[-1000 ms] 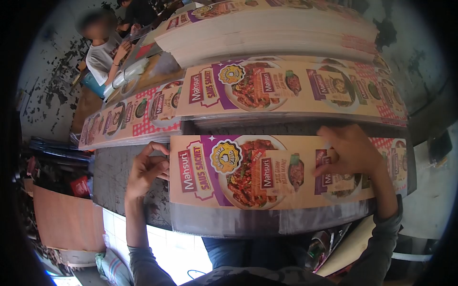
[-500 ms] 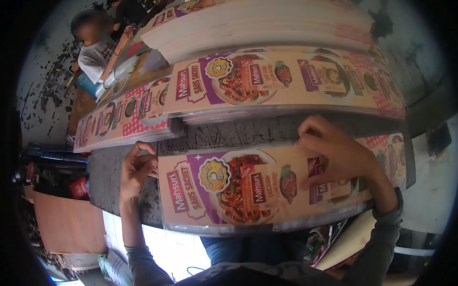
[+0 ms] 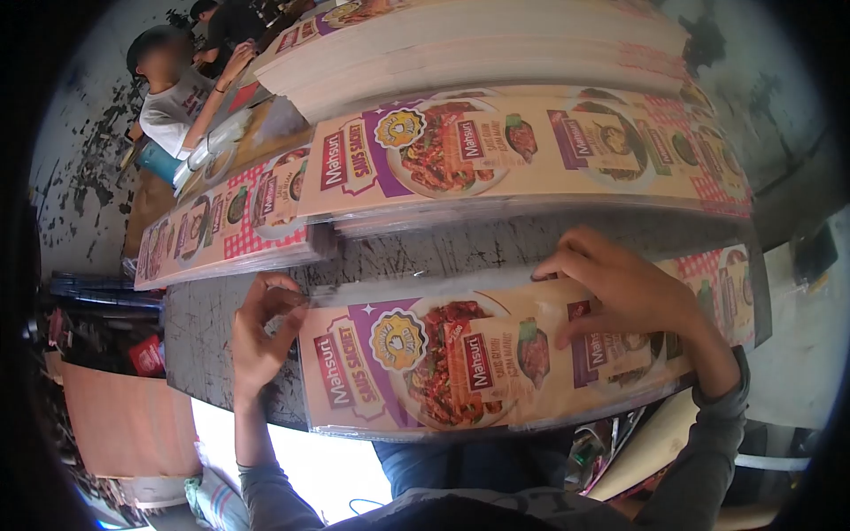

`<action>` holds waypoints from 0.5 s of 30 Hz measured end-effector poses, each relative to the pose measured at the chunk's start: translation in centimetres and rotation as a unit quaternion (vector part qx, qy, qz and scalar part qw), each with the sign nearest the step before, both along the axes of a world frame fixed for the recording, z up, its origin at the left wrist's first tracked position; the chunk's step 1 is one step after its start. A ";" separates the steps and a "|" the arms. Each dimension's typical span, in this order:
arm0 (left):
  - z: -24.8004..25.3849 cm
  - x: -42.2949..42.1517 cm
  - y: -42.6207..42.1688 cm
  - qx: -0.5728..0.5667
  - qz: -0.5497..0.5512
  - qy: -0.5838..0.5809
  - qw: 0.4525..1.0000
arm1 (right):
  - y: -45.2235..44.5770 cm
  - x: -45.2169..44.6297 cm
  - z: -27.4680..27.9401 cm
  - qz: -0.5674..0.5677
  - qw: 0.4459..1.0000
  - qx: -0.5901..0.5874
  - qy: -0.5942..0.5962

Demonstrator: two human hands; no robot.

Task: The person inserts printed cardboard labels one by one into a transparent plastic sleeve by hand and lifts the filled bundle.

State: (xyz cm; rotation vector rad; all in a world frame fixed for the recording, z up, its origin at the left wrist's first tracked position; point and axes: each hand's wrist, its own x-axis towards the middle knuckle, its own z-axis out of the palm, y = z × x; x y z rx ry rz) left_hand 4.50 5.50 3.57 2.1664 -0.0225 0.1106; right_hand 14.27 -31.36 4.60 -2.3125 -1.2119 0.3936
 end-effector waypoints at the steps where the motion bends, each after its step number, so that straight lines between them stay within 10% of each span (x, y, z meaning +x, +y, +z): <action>1: 0.3 -0.1 -0.7 0.046 0.021 -0.025 0.998 | 0.0 0.0 -0.1 0.001 1.000 0.017 -0.007; 15: -1.0 0.2 -1.1 0.326 -0.035 -0.283 0.901 | 0.3 -0.2 -0.8 0.004 0.991 0.077 -0.109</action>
